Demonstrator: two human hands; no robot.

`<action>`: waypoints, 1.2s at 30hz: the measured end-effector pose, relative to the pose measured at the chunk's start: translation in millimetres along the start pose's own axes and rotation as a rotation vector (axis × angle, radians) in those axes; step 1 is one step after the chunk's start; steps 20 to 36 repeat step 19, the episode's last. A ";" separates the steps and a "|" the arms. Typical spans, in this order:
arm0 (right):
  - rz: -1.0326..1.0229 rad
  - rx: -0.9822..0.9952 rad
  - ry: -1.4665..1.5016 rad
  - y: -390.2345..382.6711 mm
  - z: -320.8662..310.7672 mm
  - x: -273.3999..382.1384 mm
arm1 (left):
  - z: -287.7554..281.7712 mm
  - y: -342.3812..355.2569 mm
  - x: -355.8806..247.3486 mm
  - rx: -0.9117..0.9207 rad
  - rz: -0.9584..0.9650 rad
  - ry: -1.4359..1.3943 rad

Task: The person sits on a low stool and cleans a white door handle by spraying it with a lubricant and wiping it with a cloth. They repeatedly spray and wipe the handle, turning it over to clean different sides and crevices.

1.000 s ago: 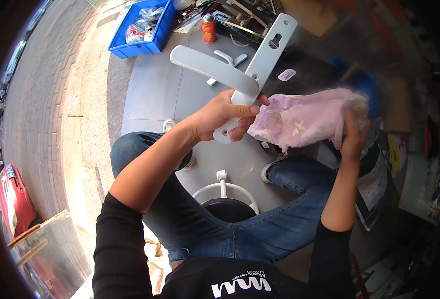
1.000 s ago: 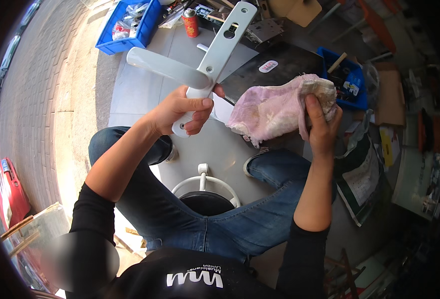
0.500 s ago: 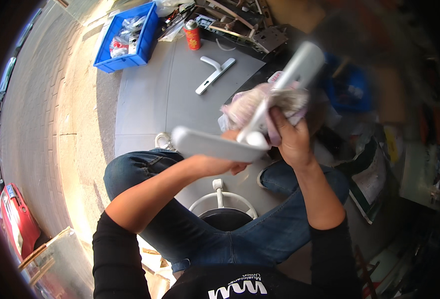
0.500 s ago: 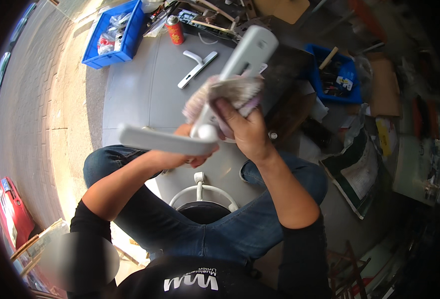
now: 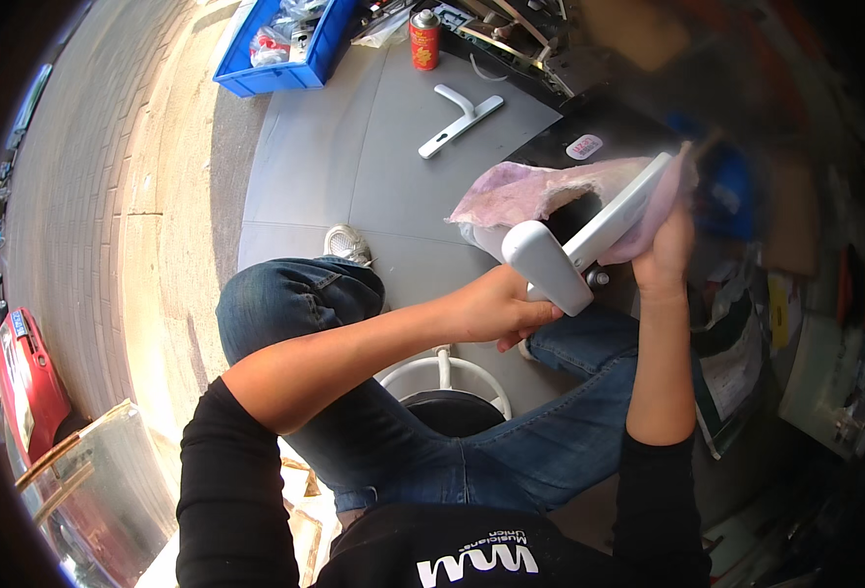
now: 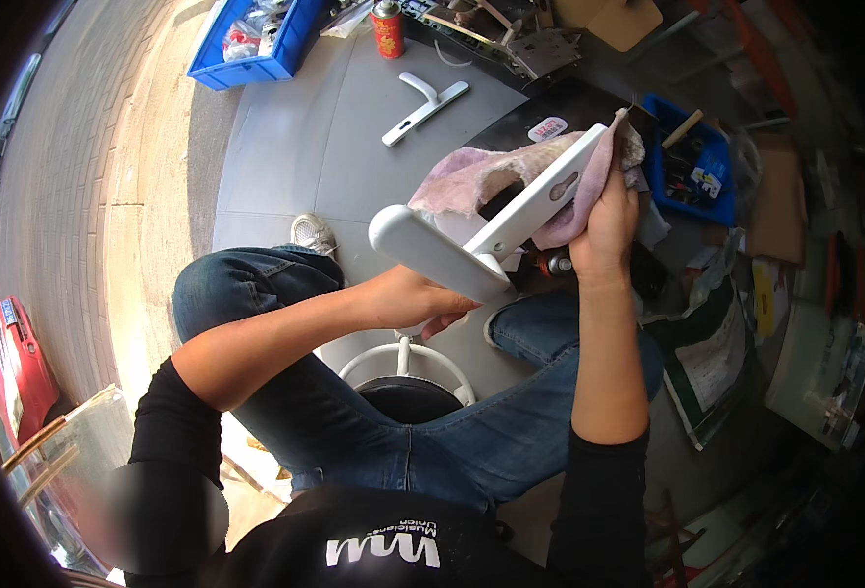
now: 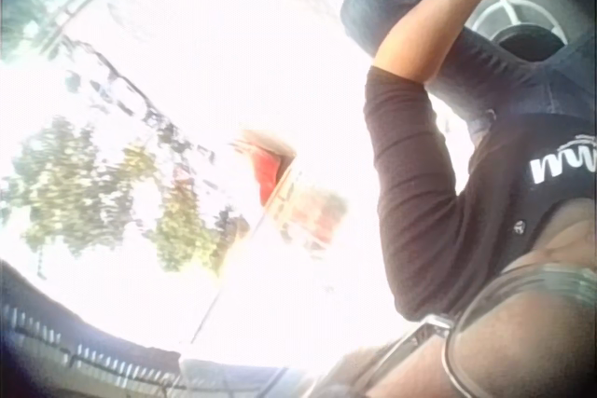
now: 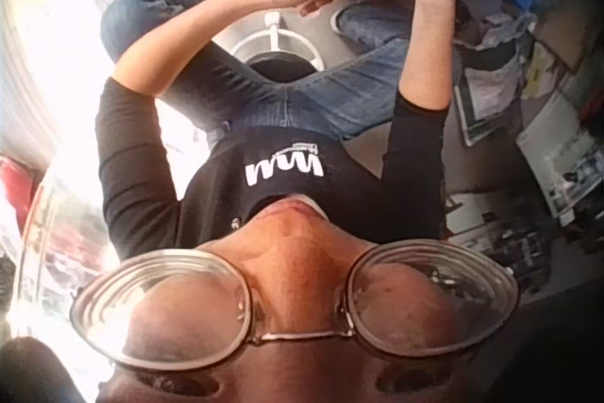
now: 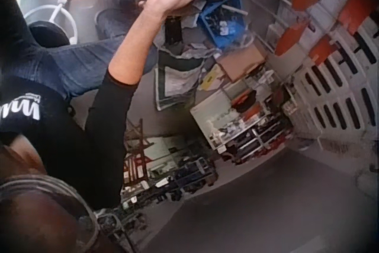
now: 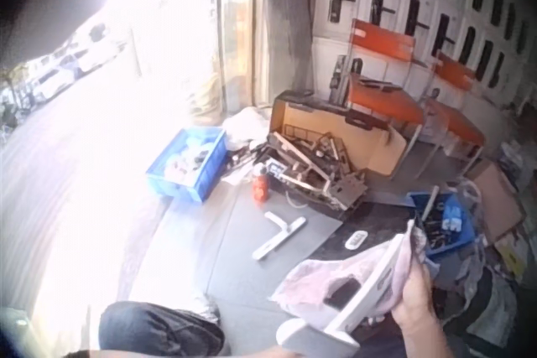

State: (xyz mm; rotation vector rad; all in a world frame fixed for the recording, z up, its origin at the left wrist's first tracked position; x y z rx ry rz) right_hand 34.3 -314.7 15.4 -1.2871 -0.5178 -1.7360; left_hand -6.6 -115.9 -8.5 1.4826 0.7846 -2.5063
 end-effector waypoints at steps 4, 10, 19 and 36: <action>0.024 0.005 -0.064 3.5 -10.3 -4.8 | -1.6 -7.1 -4.4 0.046 0.009 -0.068; 0.042 -0.160 -0.062 16.6 -31.8 -3.2 | -31.5 0.3 -11.0 -0.027 0.026 -0.339; 0.081 -0.183 -0.058 25.4 -40.1 -4.0 | -47.6 3.4 -5.7 -0.131 -0.011 -0.397; 0.081 -0.183 -0.058 25.4 -40.1 -4.0 | -47.6 3.4 -5.7 -0.131 -0.011 -0.397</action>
Point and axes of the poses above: each hand's wrist, its own y-axis towards the middle knuckle, its own z-axis out of the palm, x = y × z, the point moved 6 cm from there along y, towards the middle knuckle
